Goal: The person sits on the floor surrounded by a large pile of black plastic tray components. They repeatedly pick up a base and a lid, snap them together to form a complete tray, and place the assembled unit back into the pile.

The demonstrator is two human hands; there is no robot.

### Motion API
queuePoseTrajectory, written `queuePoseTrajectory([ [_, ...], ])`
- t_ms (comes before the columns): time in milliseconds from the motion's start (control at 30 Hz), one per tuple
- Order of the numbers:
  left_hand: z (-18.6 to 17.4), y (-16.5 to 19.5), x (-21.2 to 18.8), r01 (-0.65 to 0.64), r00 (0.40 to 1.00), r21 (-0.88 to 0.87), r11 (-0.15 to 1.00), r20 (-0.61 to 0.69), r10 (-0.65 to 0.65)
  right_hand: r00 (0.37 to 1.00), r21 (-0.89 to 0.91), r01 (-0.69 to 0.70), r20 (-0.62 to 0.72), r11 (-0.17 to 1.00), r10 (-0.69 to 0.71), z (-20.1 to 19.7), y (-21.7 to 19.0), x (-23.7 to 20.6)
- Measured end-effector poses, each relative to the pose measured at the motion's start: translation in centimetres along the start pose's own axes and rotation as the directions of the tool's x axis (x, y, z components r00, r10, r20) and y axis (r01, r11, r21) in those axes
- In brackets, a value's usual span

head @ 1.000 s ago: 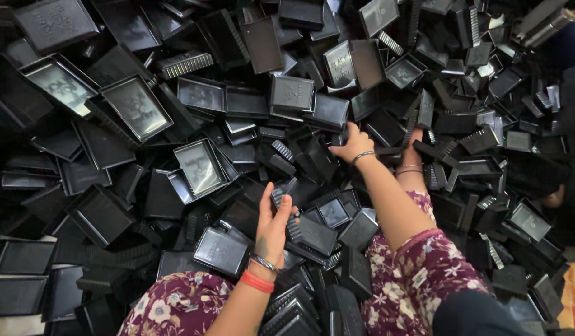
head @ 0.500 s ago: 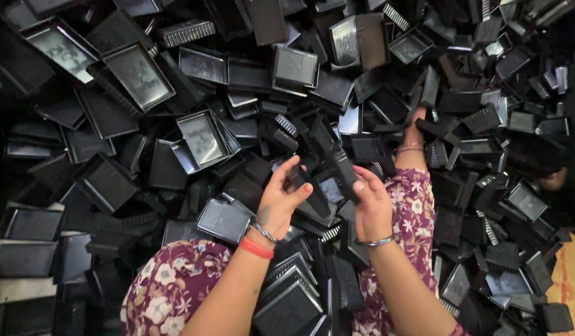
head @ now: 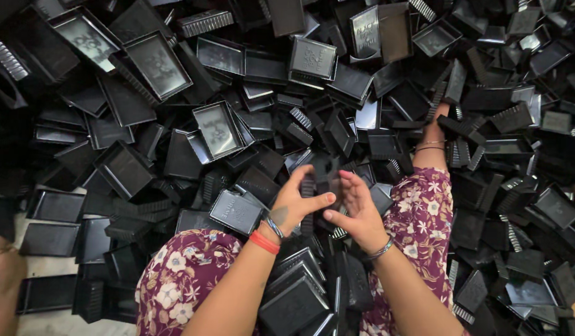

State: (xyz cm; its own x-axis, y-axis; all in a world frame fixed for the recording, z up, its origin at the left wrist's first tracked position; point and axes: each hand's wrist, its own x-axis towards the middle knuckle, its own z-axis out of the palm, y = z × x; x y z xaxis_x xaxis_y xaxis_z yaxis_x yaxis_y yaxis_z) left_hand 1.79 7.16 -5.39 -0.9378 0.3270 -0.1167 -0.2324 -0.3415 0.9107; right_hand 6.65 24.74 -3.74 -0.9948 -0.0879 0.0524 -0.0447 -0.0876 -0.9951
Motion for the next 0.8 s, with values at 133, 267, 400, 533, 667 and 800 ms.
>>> queuePoseTrajectory([
  [133, -0.6, 0.6, 0.1, -0.177, 0.945, 0.452, 0.874, -0.172, 0.28, 0.945, -0.609, 0.086, -0.202, 0.788, -0.259, -0.8, -0.5, 0.3],
  [267, -1.0, 1.0, -0.3, 0.016, 1.0, -0.218, 0.976, -0.009, -0.018, 0.987, 0.193, -0.003, -0.156, 0.981, 0.034, -2.9, -1.2, 0.6],
  [400, -1.1, 0.8, -1.0, 0.1, 0.988, -0.263, 0.96, 0.144, -0.063, 0.997, 0.212, 0.035, 0.066, 0.977, -0.05, -4.5, -1.9, -0.2],
  [533, -1.1, 0.4, -1.5, 0.101, 0.979, -0.272, 0.957, 0.199, -0.047, 0.994, -0.134, 0.11, 0.028, 0.985, -0.108, -3.8, -2.1, -1.0],
  [667, -1.0, 0.4, -1.6, 0.074, 0.985, -0.319, 0.945, 0.171, -0.019, 0.964, -0.304, 0.262, 0.047, 0.916, -0.261, -1.8, -2.2, -1.1],
  [800, -1.2, 0.6, -1.6, 0.057, 0.987, -0.336, 0.94, 0.161, -0.002, 0.92, -0.456, 0.381, 0.102, 0.805, -0.378, -0.2, -2.4, -1.0],
])
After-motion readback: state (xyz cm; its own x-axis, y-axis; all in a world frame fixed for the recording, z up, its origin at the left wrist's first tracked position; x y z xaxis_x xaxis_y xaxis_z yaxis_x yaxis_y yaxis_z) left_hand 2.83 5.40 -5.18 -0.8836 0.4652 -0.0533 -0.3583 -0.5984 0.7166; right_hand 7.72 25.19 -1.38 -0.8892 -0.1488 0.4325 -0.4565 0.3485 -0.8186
